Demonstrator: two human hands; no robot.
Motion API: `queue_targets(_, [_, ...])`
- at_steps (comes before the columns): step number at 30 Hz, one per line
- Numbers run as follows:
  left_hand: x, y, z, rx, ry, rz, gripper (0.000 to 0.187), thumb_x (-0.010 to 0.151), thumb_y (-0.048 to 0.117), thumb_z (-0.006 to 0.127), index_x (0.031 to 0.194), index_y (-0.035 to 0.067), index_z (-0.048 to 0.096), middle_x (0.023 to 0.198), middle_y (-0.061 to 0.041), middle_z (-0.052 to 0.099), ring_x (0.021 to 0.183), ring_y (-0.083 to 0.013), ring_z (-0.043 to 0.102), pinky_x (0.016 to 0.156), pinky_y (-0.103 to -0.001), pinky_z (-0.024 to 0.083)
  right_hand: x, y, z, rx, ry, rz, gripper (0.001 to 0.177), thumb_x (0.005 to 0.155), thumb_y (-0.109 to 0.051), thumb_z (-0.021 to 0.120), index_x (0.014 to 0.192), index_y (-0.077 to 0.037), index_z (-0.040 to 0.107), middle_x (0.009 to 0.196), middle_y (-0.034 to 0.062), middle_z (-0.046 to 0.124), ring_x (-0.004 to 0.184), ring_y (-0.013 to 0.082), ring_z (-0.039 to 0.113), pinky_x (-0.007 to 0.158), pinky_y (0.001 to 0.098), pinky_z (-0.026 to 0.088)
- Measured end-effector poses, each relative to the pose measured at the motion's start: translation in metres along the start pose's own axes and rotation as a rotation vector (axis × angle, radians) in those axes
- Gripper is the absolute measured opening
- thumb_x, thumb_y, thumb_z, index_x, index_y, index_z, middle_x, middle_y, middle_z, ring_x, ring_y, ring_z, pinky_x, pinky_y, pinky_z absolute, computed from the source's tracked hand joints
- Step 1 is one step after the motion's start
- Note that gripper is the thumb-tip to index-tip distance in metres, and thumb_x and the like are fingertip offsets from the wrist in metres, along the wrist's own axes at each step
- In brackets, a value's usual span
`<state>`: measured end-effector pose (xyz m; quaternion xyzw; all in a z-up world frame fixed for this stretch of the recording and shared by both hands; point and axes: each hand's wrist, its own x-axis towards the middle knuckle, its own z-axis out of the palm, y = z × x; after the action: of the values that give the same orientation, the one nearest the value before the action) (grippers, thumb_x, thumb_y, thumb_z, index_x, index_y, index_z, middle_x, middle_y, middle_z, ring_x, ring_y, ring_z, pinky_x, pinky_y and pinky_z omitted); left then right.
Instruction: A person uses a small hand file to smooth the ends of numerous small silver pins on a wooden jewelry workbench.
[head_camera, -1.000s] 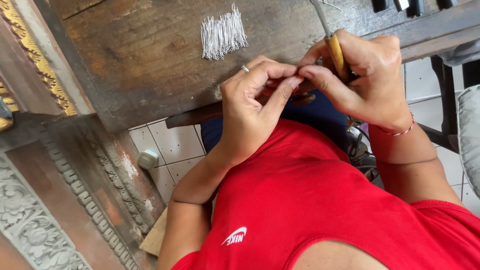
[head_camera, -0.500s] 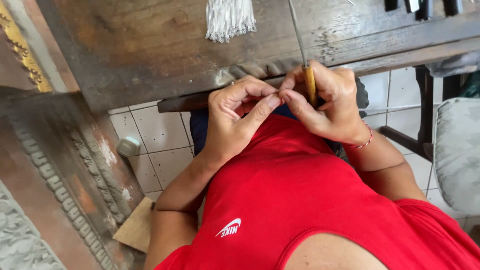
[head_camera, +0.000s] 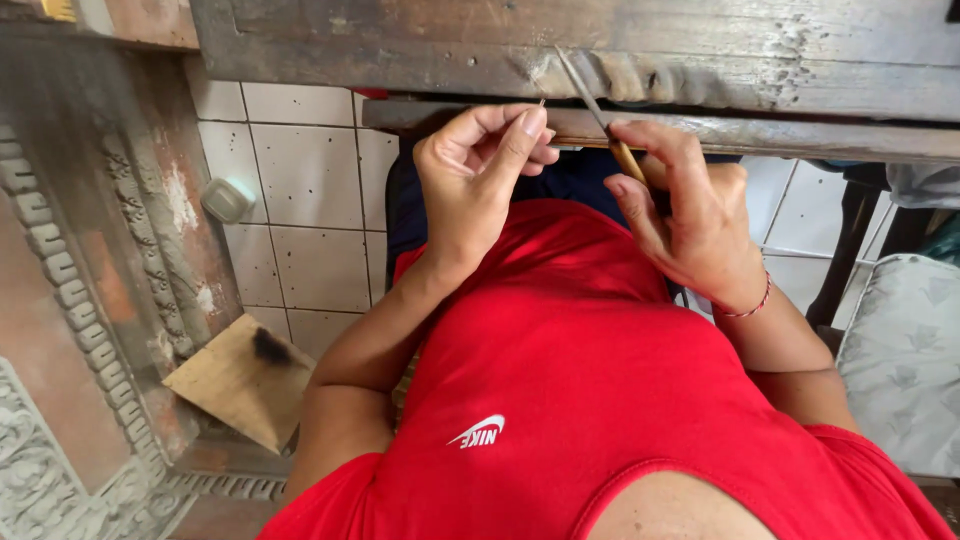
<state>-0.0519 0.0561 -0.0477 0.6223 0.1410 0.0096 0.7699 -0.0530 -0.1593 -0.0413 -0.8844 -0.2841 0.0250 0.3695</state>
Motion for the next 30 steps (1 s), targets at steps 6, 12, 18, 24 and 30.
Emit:
queue_targets(6, [0.004, -0.010, 0.007, -0.021, 0.045, 0.049, 0.021, 0.096, 0.023, 0.071, 0.098, 0.002, 0.072, 0.080, -0.012, 0.075, 0.067, -0.0172, 0.076, 0.061, -0.025, 0.066, -0.006, 0.003, 0.007, -0.083, -0.023, -0.016, 0.036, 0.113, -0.003, 0.064, 0.147, 0.002, 0.054, 0.124, 0.0159, 0.072, 0.079, 0.0226, 0.071, 0.063, 0.0350, 0.050])
queue_targets(12, [0.005, -0.011, 0.012, -0.005, 0.091, 0.072, 0.020, 0.095, 0.020, 0.072, 0.094, 0.001, 0.072, 0.075, -0.012, 0.074, 0.062, -0.0177, 0.076, 0.059, -0.025, 0.066, -0.009, 0.006, 0.008, -0.177, -0.012, -0.060, 0.037, 0.112, -0.004, 0.069, 0.146, 0.001, 0.057, 0.131, 0.0143, 0.077, 0.065, 0.0216, 0.067, 0.058, 0.0326, 0.050])
queue_targets(18, [0.005, -0.011, 0.012, 0.000, 0.084, 0.066, 0.019, 0.096, 0.020, 0.071, 0.095, 0.001, 0.071, 0.076, -0.010, 0.074, 0.062, -0.0167, 0.075, 0.058, -0.024, 0.064, -0.009, 0.007, 0.008, -0.206, -0.016, -0.108, 0.039, 0.111, -0.006, 0.073, 0.146, 0.000, 0.059, 0.116, 0.0110, 0.080, 0.074, 0.0165, 0.071, 0.059, 0.0323, 0.050])
queue_targets(24, [0.007, -0.006, 0.009, 0.060, 0.063, 0.103, 0.019, 0.096, 0.021, 0.070, 0.092, 0.002, 0.070, 0.073, -0.010, 0.073, 0.062, -0.0163, 0.075, 0.059, -0.025, 0.066, -0.002, 0.018, 0.023, -0.382, 0.050, -0.213, 0.041, 0.110, -0.001, 0.080, 0.147, -0.006, 0.063, 0.080, -0.0006, 0.069, 0.056, 0.0107, 0.054, 0.049, 0.0307, 0.040])
queue_targets(30, [0.005, -0.013, 0.010, 0.005, 0.071, 0.131, 0.017, 0.097, 0.018, 0.070, 0.095, 0.001, 0.070, 0.078, -0.010, 0.074, 0.064, -0.0185, 0.075, 0.062, -0.026, 0.067, 0.035, 0.002, 0.015, -0.087, 0.008, -0.169, 0.031, 0.114, 0.000, 0.061, 0.145, 0.002, 0.060, 0.122, 0.0161, 0.079, 0.084, 0.0221, 0.076, 0.069, 0.0339, 0.059])
